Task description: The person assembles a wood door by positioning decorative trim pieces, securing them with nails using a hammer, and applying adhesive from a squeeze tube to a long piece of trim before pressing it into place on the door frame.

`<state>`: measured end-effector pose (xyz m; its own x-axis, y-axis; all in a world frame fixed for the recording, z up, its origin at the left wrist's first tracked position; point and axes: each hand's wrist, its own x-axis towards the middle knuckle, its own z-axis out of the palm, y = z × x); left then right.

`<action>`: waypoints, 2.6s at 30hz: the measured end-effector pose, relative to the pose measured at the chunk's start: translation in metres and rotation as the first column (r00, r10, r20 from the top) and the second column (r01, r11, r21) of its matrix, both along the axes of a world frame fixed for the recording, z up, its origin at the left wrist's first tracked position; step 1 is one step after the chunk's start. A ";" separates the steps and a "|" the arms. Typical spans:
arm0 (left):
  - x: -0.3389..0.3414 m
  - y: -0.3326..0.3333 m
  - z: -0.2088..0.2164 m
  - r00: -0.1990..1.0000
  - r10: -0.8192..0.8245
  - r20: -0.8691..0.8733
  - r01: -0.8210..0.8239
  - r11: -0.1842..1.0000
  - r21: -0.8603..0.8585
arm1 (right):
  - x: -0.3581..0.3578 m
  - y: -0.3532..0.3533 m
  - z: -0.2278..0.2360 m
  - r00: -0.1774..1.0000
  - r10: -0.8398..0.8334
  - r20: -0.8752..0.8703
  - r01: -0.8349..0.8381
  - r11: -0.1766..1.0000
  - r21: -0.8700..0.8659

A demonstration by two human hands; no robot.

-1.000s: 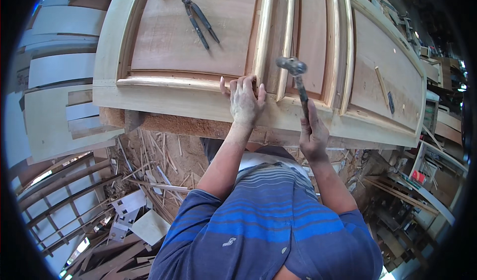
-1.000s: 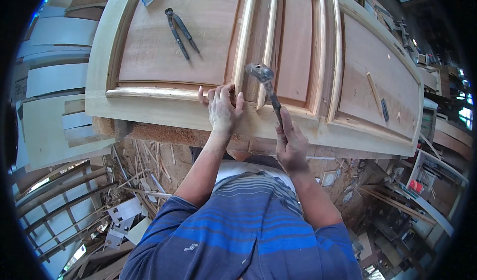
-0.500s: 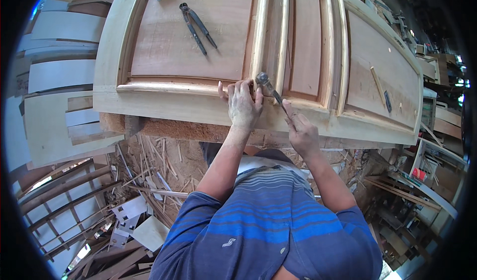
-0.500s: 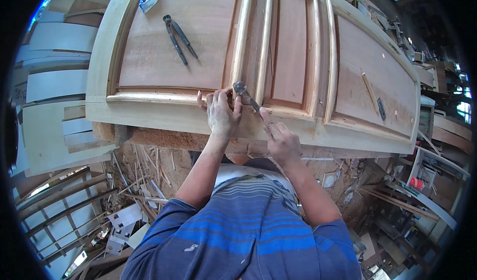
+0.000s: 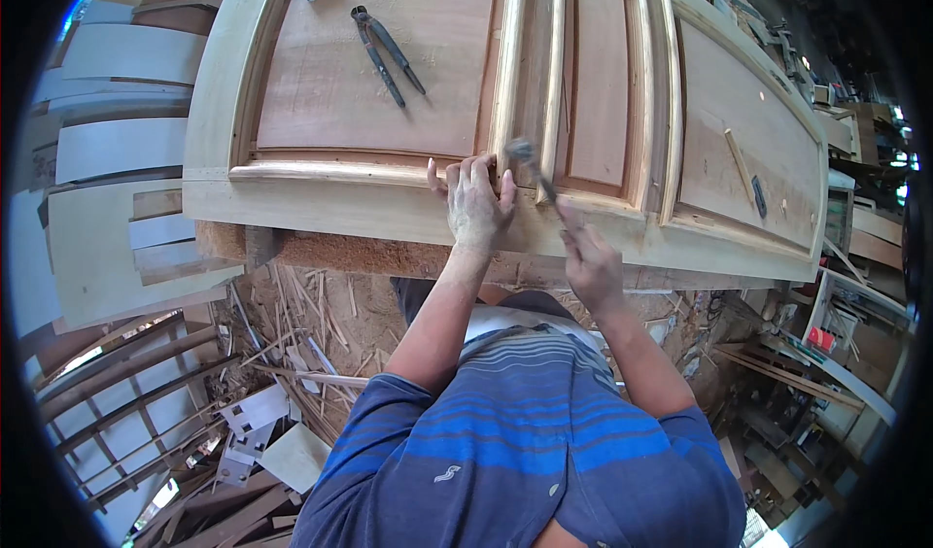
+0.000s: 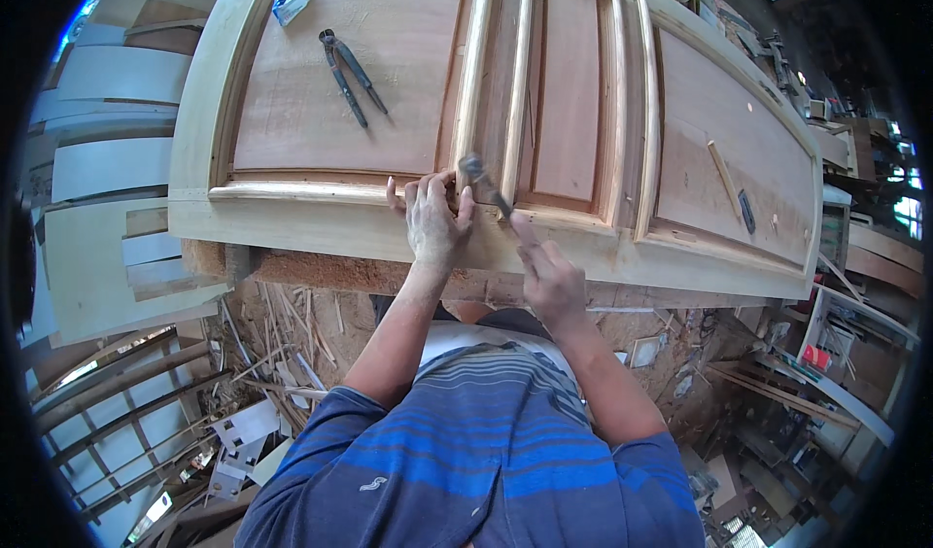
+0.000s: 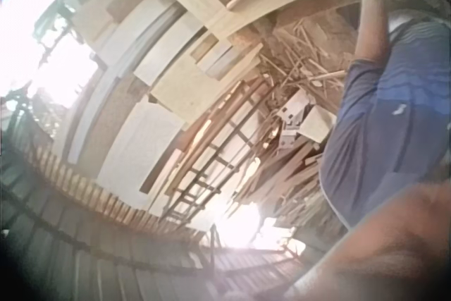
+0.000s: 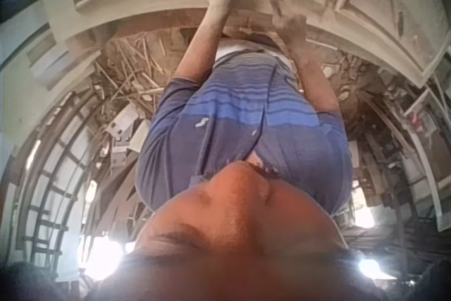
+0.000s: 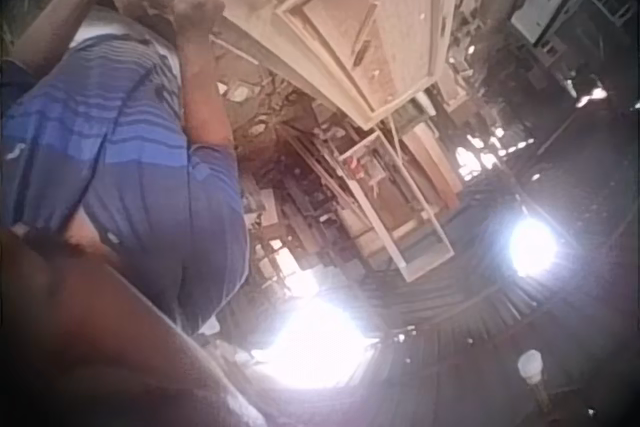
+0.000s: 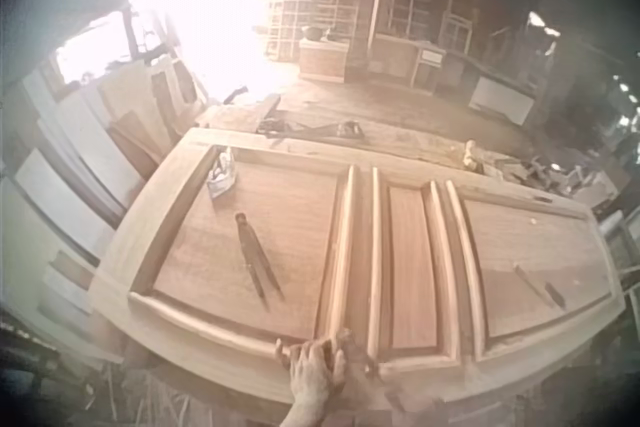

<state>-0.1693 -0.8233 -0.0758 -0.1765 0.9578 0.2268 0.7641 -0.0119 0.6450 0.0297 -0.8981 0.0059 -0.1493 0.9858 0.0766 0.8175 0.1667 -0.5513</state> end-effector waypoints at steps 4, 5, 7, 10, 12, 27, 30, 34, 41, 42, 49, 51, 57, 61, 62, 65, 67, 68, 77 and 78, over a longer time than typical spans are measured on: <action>-0.001 -0.001 0.006 1.000 0.005 -0.030 -0.005 1.000 -0.020 | 0.000 -0.001 0.016 0.999 0.017 0.047 -0.013 0.997 -0.078; -0.001 0.000 0.007 0.999 0.004 -0.047 -0.006 1.000 -0.022 | 0.000 0.000 0.013 0.999 0.015 0.045 -0.011 0.997 -0.073; -0.001 0.000 0.011 0.999 -0.011 -0.037 0.009 0.999 -0.043 | -0.001 -0.002 0.005 0.989 0.020 0.149 0.004 0.988 -0.156; 0.000 -0.001 0.006 1.000 -0.001 -0.021 0.001 1.000 -0.003 | 0.004 0.001 0.001 0.995 -0.019 -0.096 0.007 0.992 -0.129; 0.000 -0.003 -0.003 1.000 0.016 -0.014 -0.016 0.998 0.060 | 0.012 -0.013 -0.022 0.988 -0.073 -0.134 0.064 0.996 -0.067; -0.082 -0.009 0.052 0.953 -0.297 0.060 0.298 0.954 -0.014 | -0.009 -0.016 -0.038 0.959 -0.225 -0.173 0.229 0.973 0.004; -0.144 -0.014 0.055 0.958 -0.272 -0.089 0.267 0.961 -0.064 | -0.027 -0.012 -0.034 0.955 -0.244 -0.170 0.252 0.967 0.027; -0.215 -0.009 0.050 0.940 -0.289 -0.182 0.289 0.957 -0.027 | -0.051 0.003 -0.028 0.936 -0.305 -0.176 0.316 0.948 0.038; -0.255 0.018 0.024 0.913 -0.384 -0.139 0.394 0.917 0.058 | -0.093 0.029 -0.033 0.897 -0.432 -0.089 0.428 0.901 -0.061; -0.256 0.018 0.023 0.910 -0.392 -0.132 0.402 0.914 0.058 | -0.097 0.032 -0.035 0.904 -0.419 -0.088 0.415 0.908 -0.062; -0.261 0.022 0.022 0.896 -0.439 -0.065 0.441 0.898 0.004 | -0.142 0.051 -0.032 0.849 -0.525 0.060 0.528 0.840 -0.124; -0.265 0.022 0.025 0.895 -0.442 -0.059 0.442 0.897 -0.020 | -0.153 0.058 -0.041 0.855 -0.512 0.081 0.517 0.853 -0.072; -0.267 0.023 0.021 0.873 -0.488 -0.020 0.488 0.873 -0.020 | -0.171 0.060 -0.058 0.796 -0.574 0.193 0.562 0.819 0.118; -0.277 0.024 0.016 0.871 -0.491 -0.025 0.491 0.871 -0.023 | -0.176 0.065 -0.066 0.773 -0.583 0.250 0.570 0.811 0.130; -0.288 0.021 0.015 0.877 -0.476 -0.069 0.477 0.879 0.001 | -0.176 0.066 -0.069 0.775 -0.587 0.233 0.567 0.809 0.153; -0.335 0.021 0.023 0.909 -0.413 -0.059 0.409 0.910 -0.069 | -0.174 0.062 -0.074 0.755 -0.616 0.223 0.589 0.787 0.183; -0.369 0.025 0.024 0.919 -0.373 -0.131 0.368 0.928 -0.062 | -0.177 0.064 -0.072 0.749 -0.624 0.224 0.592 0.781 0.197; -0.378 0.027 0.024 0.930 -0.344 -0.126 0.340 0.939 -0.053 | -0.177 0.065 -0.072 0.736 -0.634 0.239 0.604 0.773 0.194; -0.384 0.029 0.019 0.921 -0.360 -0.150 0.350 0.932 -0.091 | -0.177 0.070 -0.071 0.747 -0.606 0.274 0.592 0.794 0.141; -0.383 0.030 0.020 0.919 -0.362 -0.155 0.351 0.932 -0.091 | -0.177 0.071 -0.070 0.751 -0.601 0.274 0.589 0.797 0.136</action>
